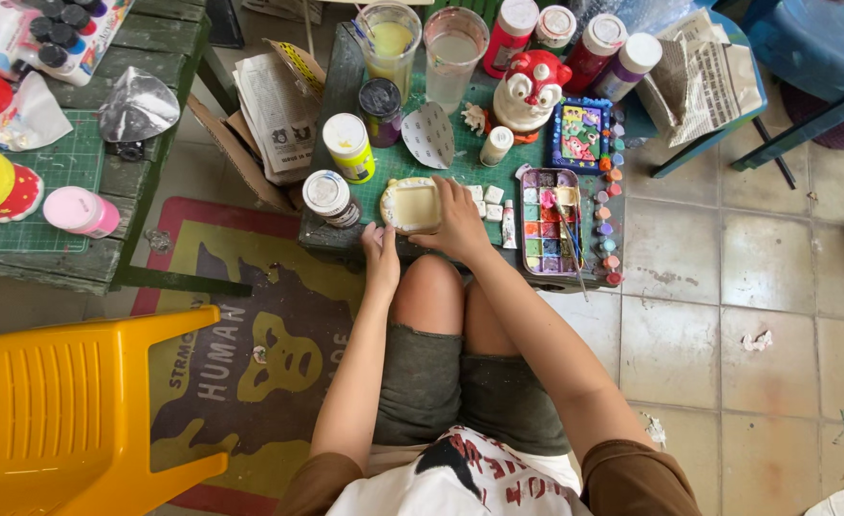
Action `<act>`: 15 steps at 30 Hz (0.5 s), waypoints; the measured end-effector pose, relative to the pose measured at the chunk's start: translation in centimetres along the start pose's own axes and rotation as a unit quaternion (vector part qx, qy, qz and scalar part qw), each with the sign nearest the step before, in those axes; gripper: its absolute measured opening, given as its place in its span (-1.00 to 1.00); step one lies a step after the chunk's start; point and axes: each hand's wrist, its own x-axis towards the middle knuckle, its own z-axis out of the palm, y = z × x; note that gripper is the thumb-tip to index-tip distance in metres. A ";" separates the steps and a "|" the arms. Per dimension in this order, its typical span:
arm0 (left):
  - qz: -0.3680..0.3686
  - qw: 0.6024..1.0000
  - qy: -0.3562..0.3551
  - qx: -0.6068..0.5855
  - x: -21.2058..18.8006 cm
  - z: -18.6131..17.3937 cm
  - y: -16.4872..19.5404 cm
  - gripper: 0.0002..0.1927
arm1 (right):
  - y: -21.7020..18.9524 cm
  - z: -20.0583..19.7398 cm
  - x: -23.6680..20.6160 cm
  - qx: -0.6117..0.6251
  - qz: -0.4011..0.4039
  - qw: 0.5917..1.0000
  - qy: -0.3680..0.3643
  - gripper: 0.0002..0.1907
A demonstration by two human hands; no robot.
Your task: The person paints a small ceramic frame with pink paint using a fine brush. They repeatedly dip the brush into a watercolor-style palette, apply paint to the raised decorative edges, and rotate the frame to reach different sides. The frame is held in the left hand while the right hand manipulates the brush.
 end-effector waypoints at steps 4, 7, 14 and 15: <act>-0.160 0.983 -0.006 -0.088 0.7 0.9 1.8 -0.28 | 0.9 -0.4 0.6 0.009 0.037 0.999 -0.028 0.27; -0.174 0.967 -0.027 -0.184 0.9 1.6 1.9 -0.30 | 2.0 -0.8 0.3 0.003 0.035 0.999 -0.016 0.25; -0.196 0.935 -0.001 -0.297 1.3 2.4 -1.2 -0.27 | 3.6 -4.9 -3.6 0.143 0.018 0.982 0.123 -0.36; -0.200 0.931 0.000 -0.306 1.2 2.4 -1.4 -0.27 | 4.3 -5.8 -5.0 0.172 0.031 0.974 0.142 -0.50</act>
